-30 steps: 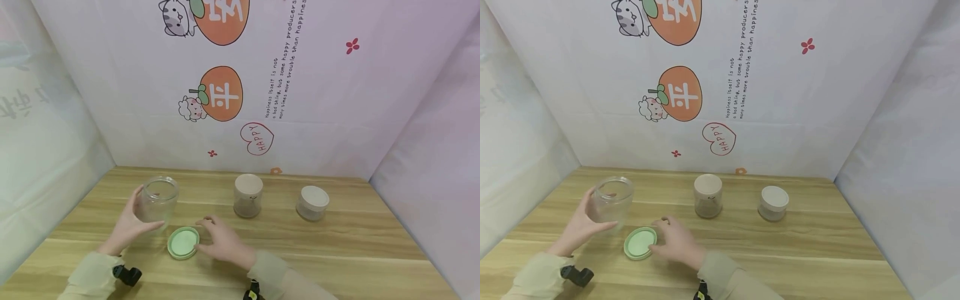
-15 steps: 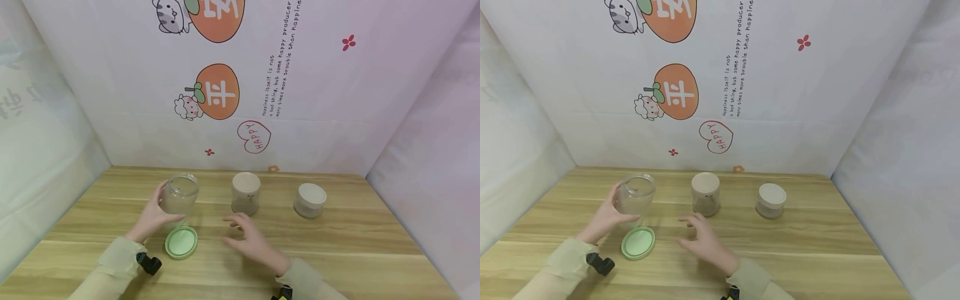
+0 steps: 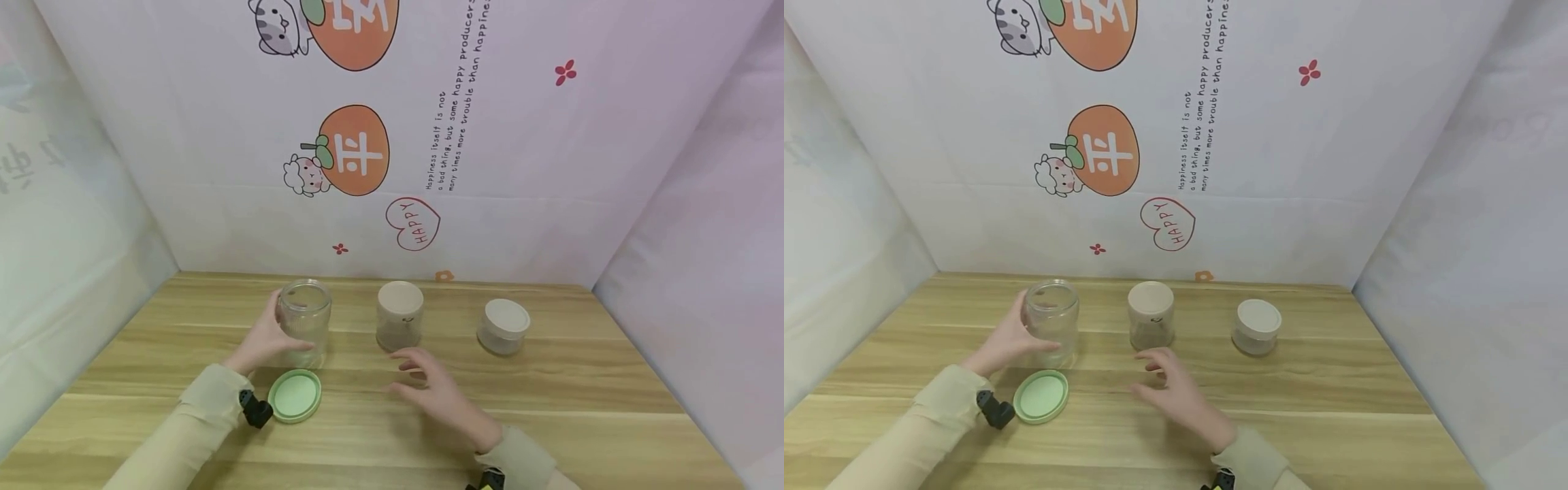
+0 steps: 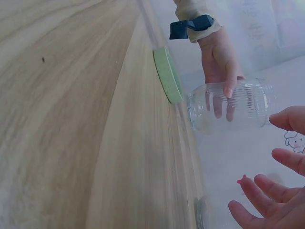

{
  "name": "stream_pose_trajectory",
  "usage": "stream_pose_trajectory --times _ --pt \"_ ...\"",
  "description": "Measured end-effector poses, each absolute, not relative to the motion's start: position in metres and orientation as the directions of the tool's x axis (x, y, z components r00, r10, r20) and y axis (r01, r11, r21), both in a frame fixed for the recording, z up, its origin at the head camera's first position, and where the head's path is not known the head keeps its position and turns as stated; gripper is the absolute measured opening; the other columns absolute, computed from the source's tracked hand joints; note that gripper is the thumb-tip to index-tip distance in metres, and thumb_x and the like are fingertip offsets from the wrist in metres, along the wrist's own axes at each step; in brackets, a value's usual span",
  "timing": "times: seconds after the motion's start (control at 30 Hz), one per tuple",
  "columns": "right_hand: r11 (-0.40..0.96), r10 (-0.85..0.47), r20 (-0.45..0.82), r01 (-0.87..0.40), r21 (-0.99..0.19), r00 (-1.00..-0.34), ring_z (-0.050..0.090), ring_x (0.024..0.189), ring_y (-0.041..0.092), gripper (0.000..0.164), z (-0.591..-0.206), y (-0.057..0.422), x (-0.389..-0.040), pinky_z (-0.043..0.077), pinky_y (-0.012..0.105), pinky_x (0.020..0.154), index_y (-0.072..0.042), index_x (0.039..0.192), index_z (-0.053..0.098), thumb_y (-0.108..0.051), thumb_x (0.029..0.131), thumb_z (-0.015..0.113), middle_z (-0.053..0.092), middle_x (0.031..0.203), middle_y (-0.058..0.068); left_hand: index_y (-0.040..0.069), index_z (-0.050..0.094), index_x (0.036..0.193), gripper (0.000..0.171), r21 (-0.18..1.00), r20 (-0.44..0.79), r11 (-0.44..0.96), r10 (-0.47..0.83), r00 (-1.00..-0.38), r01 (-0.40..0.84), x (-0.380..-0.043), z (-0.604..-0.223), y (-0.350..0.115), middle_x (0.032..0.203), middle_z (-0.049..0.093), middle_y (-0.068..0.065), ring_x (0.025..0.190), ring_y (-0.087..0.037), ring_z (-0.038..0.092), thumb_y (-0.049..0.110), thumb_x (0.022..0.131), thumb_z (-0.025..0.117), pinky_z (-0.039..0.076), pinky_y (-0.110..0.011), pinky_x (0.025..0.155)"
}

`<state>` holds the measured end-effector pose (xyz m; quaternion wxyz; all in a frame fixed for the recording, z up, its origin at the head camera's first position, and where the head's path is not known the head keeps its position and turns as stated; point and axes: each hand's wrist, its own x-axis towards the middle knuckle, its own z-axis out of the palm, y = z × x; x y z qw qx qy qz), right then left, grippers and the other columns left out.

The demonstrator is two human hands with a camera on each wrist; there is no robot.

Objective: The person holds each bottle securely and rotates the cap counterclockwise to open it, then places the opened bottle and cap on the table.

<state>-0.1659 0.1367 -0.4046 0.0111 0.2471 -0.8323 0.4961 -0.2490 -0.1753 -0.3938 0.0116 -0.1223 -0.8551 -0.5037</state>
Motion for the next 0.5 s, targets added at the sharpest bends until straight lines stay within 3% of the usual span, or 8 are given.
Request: stream_pose_trajectory --times 0.5 --pt "0.372 -0.375 0.214 -0.357 -0.857 -0.902 0.055 0.110 0.038 0.043 -0.4070 0.1471 -0.1717 0.049 0.047 0.093 0.003 0.124 0.053 -0.014 0.087 0.067 0.052 0.126 0.022 0.006 0.015 0.145 0.111 0.865 0.165 0.430 0.243 -0.956 0.259 -0.2586 -0.3978 -0.1762 0.136 0.043 -0.025 0.127 -0.046 0.040 0.004 0.060 0.086 0.028 -0.064 0.105"
